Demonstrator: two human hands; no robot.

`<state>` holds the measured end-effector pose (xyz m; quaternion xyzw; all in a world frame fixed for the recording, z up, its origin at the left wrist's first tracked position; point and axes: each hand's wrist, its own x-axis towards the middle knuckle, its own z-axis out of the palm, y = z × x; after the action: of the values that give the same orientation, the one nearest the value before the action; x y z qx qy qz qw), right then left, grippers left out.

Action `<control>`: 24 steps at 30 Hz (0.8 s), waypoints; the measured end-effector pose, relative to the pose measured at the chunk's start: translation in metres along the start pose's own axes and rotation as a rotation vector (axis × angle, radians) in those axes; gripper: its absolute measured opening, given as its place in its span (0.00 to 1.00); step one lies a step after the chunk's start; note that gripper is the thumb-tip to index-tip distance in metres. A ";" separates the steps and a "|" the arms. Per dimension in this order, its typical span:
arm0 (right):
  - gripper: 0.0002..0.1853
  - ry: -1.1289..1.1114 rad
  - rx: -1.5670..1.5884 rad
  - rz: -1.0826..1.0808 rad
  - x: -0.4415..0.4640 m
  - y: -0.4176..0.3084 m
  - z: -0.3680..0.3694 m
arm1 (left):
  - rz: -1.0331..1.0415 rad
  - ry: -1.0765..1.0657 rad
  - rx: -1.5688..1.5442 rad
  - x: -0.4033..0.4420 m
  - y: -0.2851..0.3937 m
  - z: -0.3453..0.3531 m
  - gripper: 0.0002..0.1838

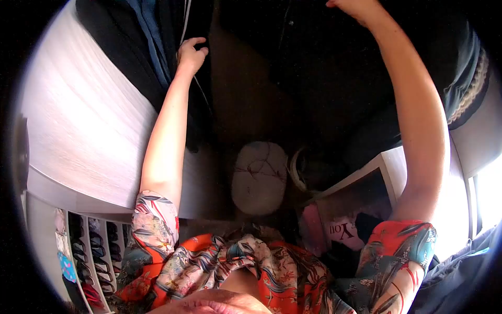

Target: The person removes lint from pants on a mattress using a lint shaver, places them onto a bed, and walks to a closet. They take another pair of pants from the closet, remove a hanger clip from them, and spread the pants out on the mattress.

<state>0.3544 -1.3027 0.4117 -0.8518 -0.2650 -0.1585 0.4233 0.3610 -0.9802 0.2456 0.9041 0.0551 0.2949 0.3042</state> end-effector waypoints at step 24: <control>0.19 0.760 0.169 -0.376 -0.023 -0.085 -0.223 | 0.335 -0.078 -0.712 -0.073 0.289 -0.093 0.11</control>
<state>0.2762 -1.4465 0.5861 -0.6322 -0.2527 -0.5130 0.5228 0.2254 -1.1866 0.4370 0.7492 -0.2104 0.3064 0.5482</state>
